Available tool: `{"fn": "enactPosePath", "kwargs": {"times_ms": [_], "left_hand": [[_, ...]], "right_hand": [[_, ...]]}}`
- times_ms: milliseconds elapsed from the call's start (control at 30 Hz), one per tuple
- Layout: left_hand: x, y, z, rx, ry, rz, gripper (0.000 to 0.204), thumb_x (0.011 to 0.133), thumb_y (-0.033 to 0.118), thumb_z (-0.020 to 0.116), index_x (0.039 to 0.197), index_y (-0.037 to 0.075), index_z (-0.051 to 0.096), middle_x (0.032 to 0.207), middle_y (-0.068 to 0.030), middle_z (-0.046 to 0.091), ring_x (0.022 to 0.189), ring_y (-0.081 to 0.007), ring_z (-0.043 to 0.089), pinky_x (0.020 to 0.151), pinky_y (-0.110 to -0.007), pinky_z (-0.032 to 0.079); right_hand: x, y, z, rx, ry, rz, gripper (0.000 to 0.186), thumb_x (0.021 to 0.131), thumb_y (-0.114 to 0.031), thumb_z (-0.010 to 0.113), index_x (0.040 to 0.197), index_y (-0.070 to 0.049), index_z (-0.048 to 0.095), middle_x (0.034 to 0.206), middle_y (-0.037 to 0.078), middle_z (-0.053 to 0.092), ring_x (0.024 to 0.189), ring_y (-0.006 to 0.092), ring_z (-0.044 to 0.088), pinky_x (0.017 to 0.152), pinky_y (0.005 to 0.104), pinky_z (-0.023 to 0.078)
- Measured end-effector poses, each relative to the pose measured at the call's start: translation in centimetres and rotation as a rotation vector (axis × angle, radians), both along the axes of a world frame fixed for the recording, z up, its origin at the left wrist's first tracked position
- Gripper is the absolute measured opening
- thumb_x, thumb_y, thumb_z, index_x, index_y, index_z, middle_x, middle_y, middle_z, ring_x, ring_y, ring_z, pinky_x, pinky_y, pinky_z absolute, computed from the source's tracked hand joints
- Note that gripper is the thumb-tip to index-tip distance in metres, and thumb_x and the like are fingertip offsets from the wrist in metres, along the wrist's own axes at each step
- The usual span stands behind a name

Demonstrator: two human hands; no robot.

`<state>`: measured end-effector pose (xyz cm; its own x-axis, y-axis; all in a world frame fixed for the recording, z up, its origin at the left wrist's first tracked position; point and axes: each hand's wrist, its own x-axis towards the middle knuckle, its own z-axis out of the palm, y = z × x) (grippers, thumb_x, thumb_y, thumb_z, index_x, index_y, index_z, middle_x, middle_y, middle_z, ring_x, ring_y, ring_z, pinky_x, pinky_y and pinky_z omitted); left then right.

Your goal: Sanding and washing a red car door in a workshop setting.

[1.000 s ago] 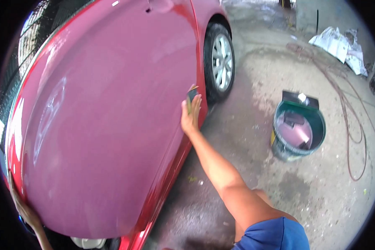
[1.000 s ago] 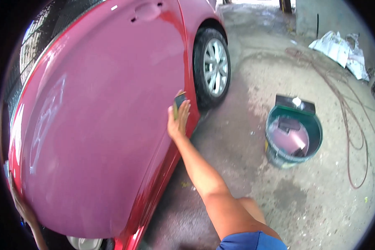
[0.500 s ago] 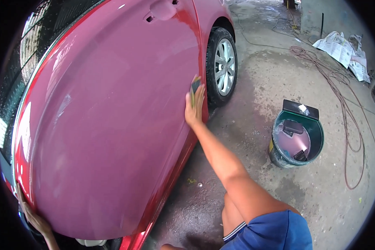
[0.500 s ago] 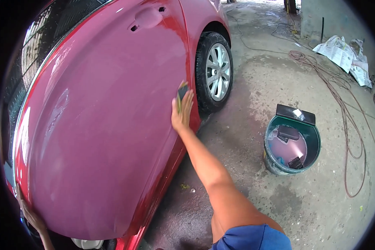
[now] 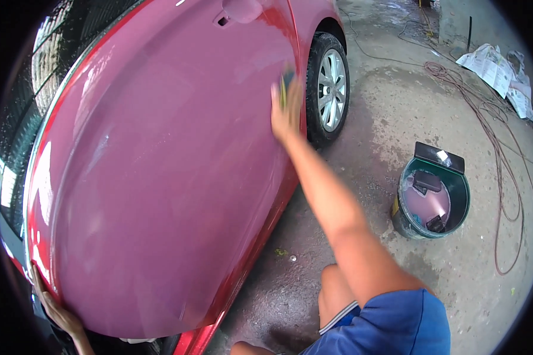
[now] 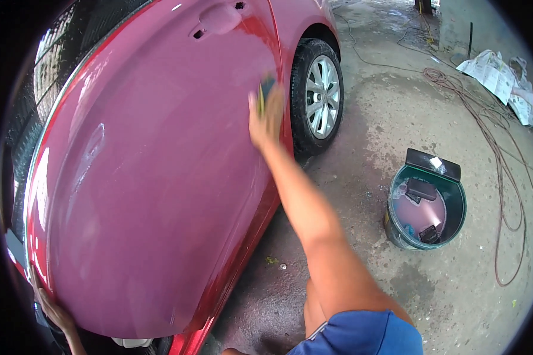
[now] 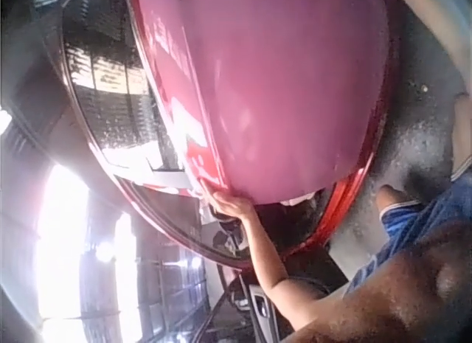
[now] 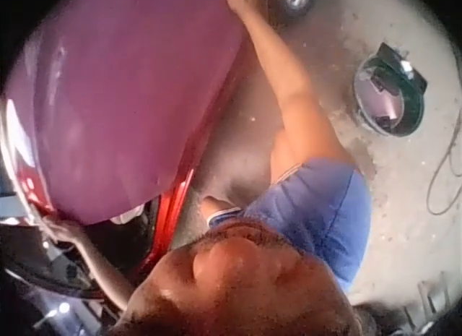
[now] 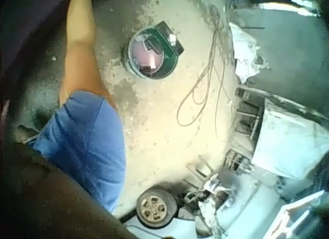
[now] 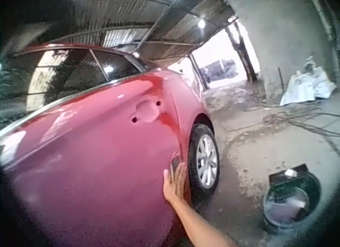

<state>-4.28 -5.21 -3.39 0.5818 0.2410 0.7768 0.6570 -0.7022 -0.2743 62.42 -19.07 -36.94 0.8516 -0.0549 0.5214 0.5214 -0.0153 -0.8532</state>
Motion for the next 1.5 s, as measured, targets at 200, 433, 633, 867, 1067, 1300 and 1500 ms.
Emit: {"fn": "enactPosePath", "kwargs": {"times_ms": [200,433,633,867,1067,1300,1500], "left_hand": [[-0.4,0.9,0.2,-0.041,-0.032,-0.027,0.058,0.112,0.037,0.029,0.152,0.0,0.045,0.159,-0.0176,0.045,0.151,-0.0322,0.036,0.126,-0.044,0.02],[-0.3,0.2,-0.2,-0.013,0.004,-0.015,0.057,0.112,0.037,0.029,0.153,0.0,0.045,0.159,-0.0176,0.044,0.151,-0.0336,0.034,0.126,-0.045,0.019],[2.0,-0.2,-0.2,0.009,-0.015,-0.026,0.058,0.112,0.036,0.029,0.15,-0.002,0.048,0.156,-0.0174,0.049,0.148,-0.0328,0.04,0.124,-0.046,0.024],[0.1,-0.5,0.1,-0.008,-0.014,-0.014,0.056,0.112,0.036,0.03,0.152,0.002,0.047,0.158,-0.0165,0.046,0.15,-0.0323,0.037,0.125,-0.044,0.022],[-0.6,0.4,0.1,-0.074,-0.075,-0.031,0.056,0.112,0.036,0.03,0.152,0.001,0.047,0.158,-0.0178,0.046,0.148,-0.0339,0.039,0.125,-0.044,0.023],[0.5,0.5,-0.2,-0.019,-0.031,0.003,0.056,0.112,0.038,0.031,0.151,0.001,0.049,0.156,-0.0185,0.049,0.147,-0.0346,0.04,0.124,-0.045,0.024],[1.3,-1.3,0.3,-0.052,-0.078,-0.041,0.057,0.112,0.038,0.03,0.152,0.001,0.048,0.155,-0.0158,0.05,0.145,-0.0314,0.043,0.123,-0.044,0.026]], "right_hand": [[1.6,-0.2,-0.3,-0.049,-0.083,-0.051,0.091,0.106,-0.058,0.034,0.159,0.012,0.009,0.167,0.034,0.007,0.156,0.0471,0.007,0.127,0.0542,0.006],[4.6,-0.2,5.0,-0.074,-0.164,-0.075,0.092,0.105,-0.057,0.04,0.159,0.012,0.012,0.167,0.033,0.009,0.156,0.0453,0.01,0.128,0.0524,0.008],[-2.6,0.0,-5.8,-0.064,-0.111,-0.017,0.091,0.106,-0.053,0.042,0.159,0.011,0.007,0.166,0.035,0.005,0.156,0.0492,0.006,0.127,0.0565,0.009],[2.9,-1.3,3.1,-0.064,-0.128,-0.003,0.093,0.104,-0.056,0.043,0.159,0.012,0.01,0.166,0.036,0.008,0.156,0.0471,0.009,0.127,0.0542,0.01],[4.4,-1.7,4.8,-0.137,-0.144,0.006,0.095,0.104,-0.052,0.047,0.158,0.013,0.004,0.166,0.036,0.001,0.155,0.0503,0.004,0.125,0.0604,0.007],[0.1,-0.3,-1.0,-0.085,-0.129,-0.027,0.099,0.102,-0.06,0.045,0.158,0.013,0.01,0.166,0.036,0.006,0.156,0.0486,0.006,0.126,0.0571,0.008],[7.5,-1.9,8.2,-0.092,-0.197,-0.024,0.098,0.102,-0.063,0.043,0.158,0.013,0.014,0.166,0.035,0.01,0.156,0.047,0.011,0.127,0.0554,0.01]]}}
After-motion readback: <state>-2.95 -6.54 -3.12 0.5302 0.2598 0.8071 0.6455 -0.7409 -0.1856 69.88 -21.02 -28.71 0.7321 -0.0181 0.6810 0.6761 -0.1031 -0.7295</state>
